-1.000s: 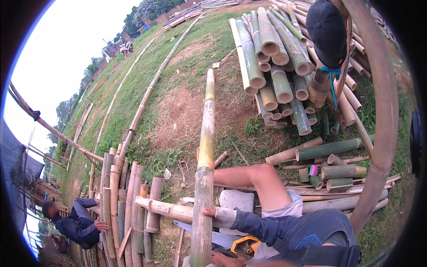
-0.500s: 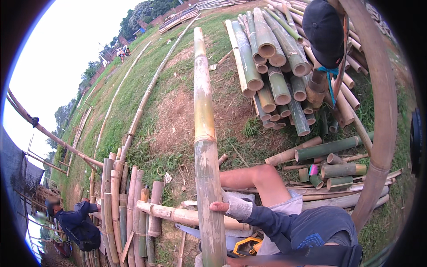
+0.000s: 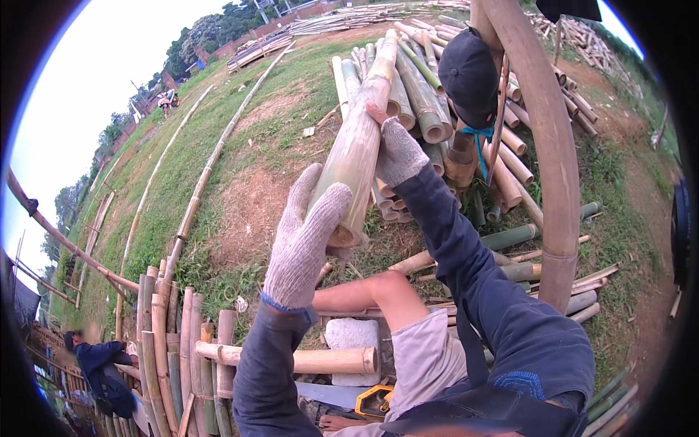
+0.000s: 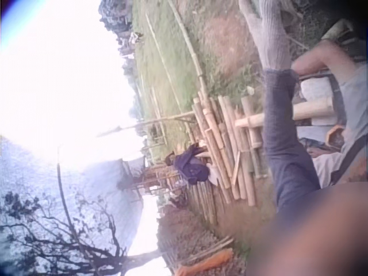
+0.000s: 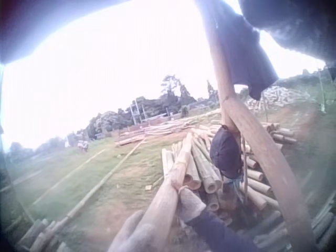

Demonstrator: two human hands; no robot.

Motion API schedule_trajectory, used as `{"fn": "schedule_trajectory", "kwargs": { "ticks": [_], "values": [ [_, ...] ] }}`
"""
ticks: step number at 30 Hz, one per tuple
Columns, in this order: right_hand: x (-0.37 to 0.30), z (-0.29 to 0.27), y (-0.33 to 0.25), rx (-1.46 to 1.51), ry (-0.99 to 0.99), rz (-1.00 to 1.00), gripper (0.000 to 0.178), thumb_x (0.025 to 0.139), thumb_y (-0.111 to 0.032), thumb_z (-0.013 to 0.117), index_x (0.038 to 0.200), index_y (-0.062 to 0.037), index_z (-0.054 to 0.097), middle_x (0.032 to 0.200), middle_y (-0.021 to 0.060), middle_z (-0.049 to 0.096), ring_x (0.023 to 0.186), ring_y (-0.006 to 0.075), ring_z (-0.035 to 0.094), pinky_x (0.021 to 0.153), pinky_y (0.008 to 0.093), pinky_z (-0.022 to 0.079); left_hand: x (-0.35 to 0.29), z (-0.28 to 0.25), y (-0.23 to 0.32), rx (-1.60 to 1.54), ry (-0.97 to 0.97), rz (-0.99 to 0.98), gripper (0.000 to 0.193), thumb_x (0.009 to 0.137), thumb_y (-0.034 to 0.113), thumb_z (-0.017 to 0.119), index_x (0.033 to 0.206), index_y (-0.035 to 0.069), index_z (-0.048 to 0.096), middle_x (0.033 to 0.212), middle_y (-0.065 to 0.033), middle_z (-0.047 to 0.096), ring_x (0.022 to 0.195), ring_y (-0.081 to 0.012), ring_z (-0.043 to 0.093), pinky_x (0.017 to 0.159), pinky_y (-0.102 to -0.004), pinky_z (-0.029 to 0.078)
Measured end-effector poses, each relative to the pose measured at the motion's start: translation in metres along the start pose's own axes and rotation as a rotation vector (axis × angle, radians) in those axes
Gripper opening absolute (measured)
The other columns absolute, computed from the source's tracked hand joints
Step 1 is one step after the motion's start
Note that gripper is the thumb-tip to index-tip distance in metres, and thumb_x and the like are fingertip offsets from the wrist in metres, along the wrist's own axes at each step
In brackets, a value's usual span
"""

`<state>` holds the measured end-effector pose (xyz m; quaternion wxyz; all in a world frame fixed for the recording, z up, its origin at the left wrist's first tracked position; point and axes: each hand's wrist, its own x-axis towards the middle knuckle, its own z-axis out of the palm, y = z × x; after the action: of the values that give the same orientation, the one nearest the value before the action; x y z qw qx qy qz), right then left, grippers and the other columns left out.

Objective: The person uses a hand saw to cut long bamboo poles into shorter sections. They position each pole on a makeshift support, saw through it, and then move the cut pieces aside. The task is performed repeatedly on multiple bamboo poles.

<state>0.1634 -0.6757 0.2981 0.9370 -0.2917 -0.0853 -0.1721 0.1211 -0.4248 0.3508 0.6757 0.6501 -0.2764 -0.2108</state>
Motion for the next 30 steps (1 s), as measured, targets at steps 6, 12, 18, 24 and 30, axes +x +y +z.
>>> {"fn": "schedule_trajectory", "kwargs": {
  "ticks": [6,12,18,24,30],
  "values": [
    [-0.110,-0.029,-0.012,-0.621,0.066,-0.380,0.083,0.110,-0.053,0.070,0.169,-0.0036,0.039,0.159,0.0204,0.056,0.147,0.0342,0.056,0.125,0.0480,0.045,0.090,0.063,-0.064,-0.211,-0.137,0.202,0.071,0.110,0.032,0.072,0.164,-0.003,0.044,0.151,-0.0287,0.061,0.131,-0.0382,0.071,0.101,-0.0453,0.063],
    [-0.164,-0.054,0.027,-1.636,0.508,-0.906,0.079,0.100,-0.036,0.087,0.161,-0.0051,0.047,0.158,0.0293,0.048,0.145,0.0441,0.050,0.119,0.0527,0.042,0.100,0.085,-0.141,-0.189,-0.259,0.099,0.062,0.119,0.048,0.053,0.161,0.003,0.055,0.153,-0.0155,0.066,0.133,-0.0239,0.068,0.113,-0.0416,0.056],
    [-0.115,-0.115,0.015,-1.804,0.535,-1.277,0.080,0.086,-0.023,0.094,0.152,-0.0081,0.050,0.149,0.0254,0.053,0.138,0.0466,0.056,0.112,0.0563,0.048,0.026,0.014,-0.130,-0.215,-0.253,-0.113,0.062,0.117,0.040,0.062,0.164,0.001,0.051,0.154,-0.0174,0.065,0.127,-0.0278,0.073,0.102,-0.0394,0.061],
    [-0.004,-0.130,-0.069,-2.339,0.213,-0.996,0.062,0.092,-0.031,0.085,0.148,-0.0166,0.062,0.147,0.0218,0.058,0.137,0.0456,0.056,0.115,0.0587,0.048,-0.065,-0.106,-0.132,0.318,-0.160,-0.216,0.051,0.113,0.026,0.070,0.153,-0.003,0.061,0.139,-0.0163,0.074,0.122,-0.0201,0.073,0.103,-0.0338,0.058],
    [0.009,-0.095,-0.046,-2.293,0.340,-1.242,0.064,0.097,-0.023,0.076,0.158,-0.0125,0.059,0.144,0.0211,0.060,0.135,0.0430,0.058,0.115,0.0566,0.048,-0.171,-0.182,-0.156,0.510,0.117,-0.280,0.052,0.109,0.021,0.073,0.152,-0.005,0.062,0.139,-0.0173,0.073,0.125,-0.0231,0.073,0.106,-0.0361,0.059]
  ]
}}
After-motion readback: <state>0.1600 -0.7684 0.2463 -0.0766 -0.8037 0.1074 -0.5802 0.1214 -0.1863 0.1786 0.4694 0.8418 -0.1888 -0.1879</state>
